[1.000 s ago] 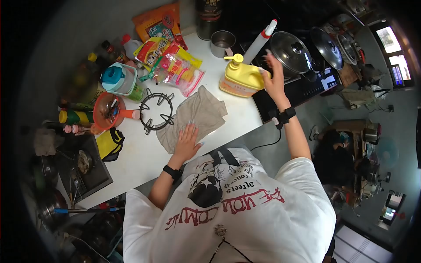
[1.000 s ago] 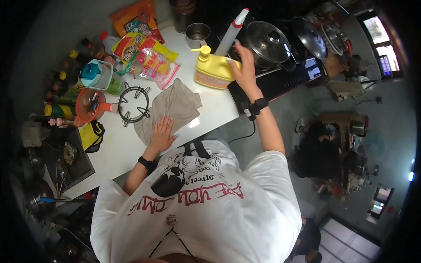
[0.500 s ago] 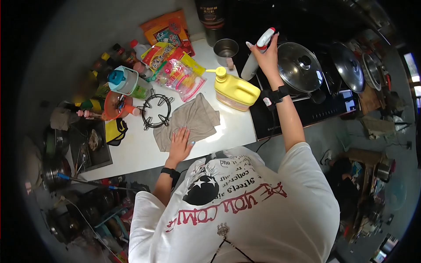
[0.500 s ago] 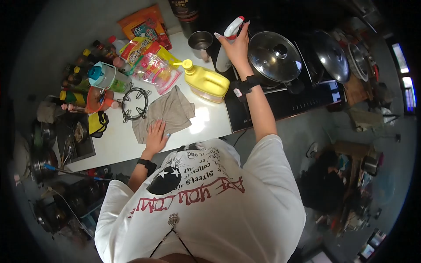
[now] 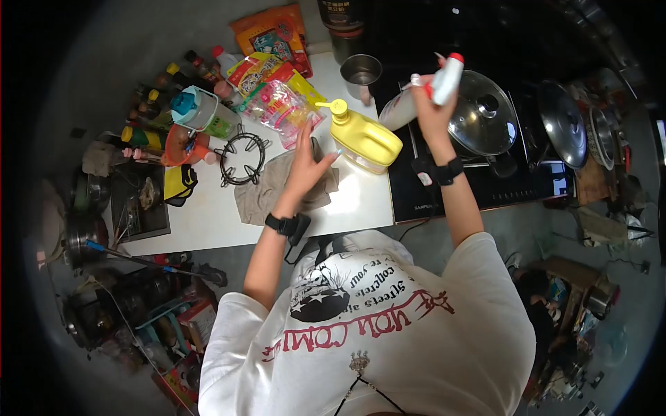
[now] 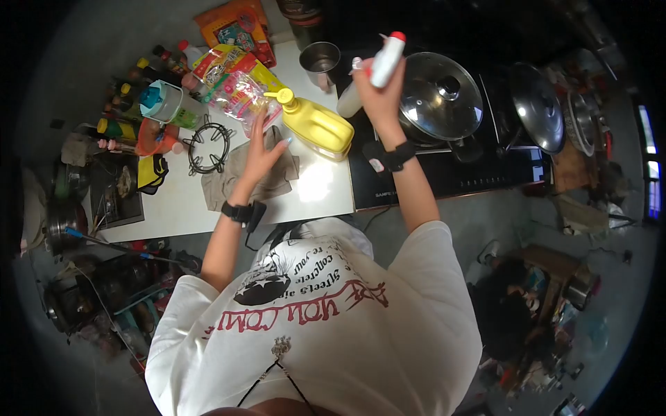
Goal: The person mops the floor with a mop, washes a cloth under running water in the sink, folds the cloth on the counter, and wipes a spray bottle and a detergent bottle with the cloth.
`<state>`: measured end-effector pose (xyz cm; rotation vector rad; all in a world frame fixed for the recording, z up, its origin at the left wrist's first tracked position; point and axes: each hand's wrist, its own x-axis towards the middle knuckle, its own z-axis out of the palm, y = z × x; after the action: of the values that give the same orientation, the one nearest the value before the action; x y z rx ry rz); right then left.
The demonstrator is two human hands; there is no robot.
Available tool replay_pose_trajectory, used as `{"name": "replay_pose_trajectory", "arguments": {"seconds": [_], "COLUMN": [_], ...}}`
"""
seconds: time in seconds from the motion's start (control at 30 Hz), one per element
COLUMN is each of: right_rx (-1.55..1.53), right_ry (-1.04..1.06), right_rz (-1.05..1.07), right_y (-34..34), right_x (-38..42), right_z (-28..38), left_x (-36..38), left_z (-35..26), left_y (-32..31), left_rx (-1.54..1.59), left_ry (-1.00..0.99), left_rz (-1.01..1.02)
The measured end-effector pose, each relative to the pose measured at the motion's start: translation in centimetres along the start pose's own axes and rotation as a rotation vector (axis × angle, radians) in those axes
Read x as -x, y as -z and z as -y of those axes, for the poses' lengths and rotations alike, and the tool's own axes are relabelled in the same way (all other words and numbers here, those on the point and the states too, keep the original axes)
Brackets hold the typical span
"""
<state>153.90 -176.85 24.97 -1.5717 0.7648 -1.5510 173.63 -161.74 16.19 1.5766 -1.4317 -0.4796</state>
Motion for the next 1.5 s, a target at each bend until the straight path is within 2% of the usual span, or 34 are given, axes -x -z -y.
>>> {"name": "replay_pose_trajectory", "arguments": {"seconds": [0.03, 0.1, 0.17, 0.23, 0.27, 0.3, 0.33, 0.37, 0.4, 0.5, 0.57, 0.63, 0.67, 0.8, 0.87, 1.0, 1.13, 1.2, 1.3, 1.37, 1.5], "right_rx": [0.024, -0.142, -0.170, -0.090, -0.057, -0.023, 0.128, 0.135, 0.178, 0.238, 0.212, 0.132, 0.140, 0.230, 0.250, 0.306, 0.310, 0.341, 0.371, 0.387, 0.377], "right_ry": [-0.007, 0.028, 0.029, -0.044, -0.098, -0.152, -0.053, -0.247, -0.324, -0.619, -0.669, -0.818, -0.808, -0.775, -0.795, -0.823, -0.799, -0.673, -0.600, -0.606, -0.669], "right_rz": [-0.040, -0.035, 0.100, 0.146, 0.162, 0.178, 0.237, 0.285, 0.310, 0.350, 0.360, 0.427, 0.455, 0.494, 0.488, 0.490, 0.481, 0.449, 0.405, 0.383, 0.281], "right_y": [1.1, 2.7, 4.2, 5.3, 5.5, 5.7, 5.4, 5.3, 5.1, 4.5, 4.1, 3.4, 3.0, 1.5, 0.7, 0.0, -0.8, -1.0, -1.3, -1.4, -1.7], "right_x": [0.2, 0.9, 1.5, 3.3, 4.6, 5.7, 6.4, 7.7, 8.8, 12.0, 13.4, 13.9, 14.3, 15.3, 15.1, 15.4, 15.8, 16.4, 17.1, 17.5, 17.6], "right_z": [0.5, 3.0, 6.1, 8.2, 8.7, 8.9, 8.9, 9.5, 9.4, 7.5, 7.0, 7.7, 7.6, 7.2, 7.4, 6.9, 6.8, 6.4, 6.0, 5.9, 6.3], "left_x": [-1.1, -3.2, -4.8, -5.5, -5.3, -5.1, -4.9, -4.6, -4.0, -2.0, -1.1, -0.1, 0.0, 0.3, 0.5, 1.1, 2.1, 2.6, 3.7, 4.7, 6.0], "left_z": [-0.2, -0.5, -0.9, -1.8, -2.8, -2.6, -2.3, -2.1, -2.8, -3.8, -3.7, -2.8, -2.4, -0.8, -0.3, 0.2, 3.2, 4.2, 4.9, 6.6, 7.6], "left_y": [-0.2, -0.7, -0.9, -0.7, -0.6, -0.9, -1.3, -1.6, -1.7, -2.2, -1.8, -1.5, -1.1, -0.4, -0.1, 2.2, 3.9, 5.1, 6.3, 6.8, 7.3], "left_rx": [-0.050, 0.036, 0.126, 0.217, 0.185, 0.198, 0.100, 0.004, -0.007, -0.139, -0.159, -0.085, -0.062, 0.033, 0.223, 0.191, 0.242, 0.235, 0.168, 0.211, 0.170], "left_ry": [-0.074, -0.087, -0.096, 0.068, 0.098, 0.093, 0.074, 0.056, 0.013, 0.106, 0.140, -0.004, -0.080, -0.110, 0.023, 0.060, 0.108, 0.161, 0.215, 0.310, 0.365], "left_rz": [-0.004, 0.044, 0.099, 0.393, 0.328, 0.345, 0.246, 0.146, 0.063, -0.002, 0.094, 0.080, 0.099, 0.122, 0.122, 0.091, 0.038, 0.035, 0.003, 0.008, 0.090]}}
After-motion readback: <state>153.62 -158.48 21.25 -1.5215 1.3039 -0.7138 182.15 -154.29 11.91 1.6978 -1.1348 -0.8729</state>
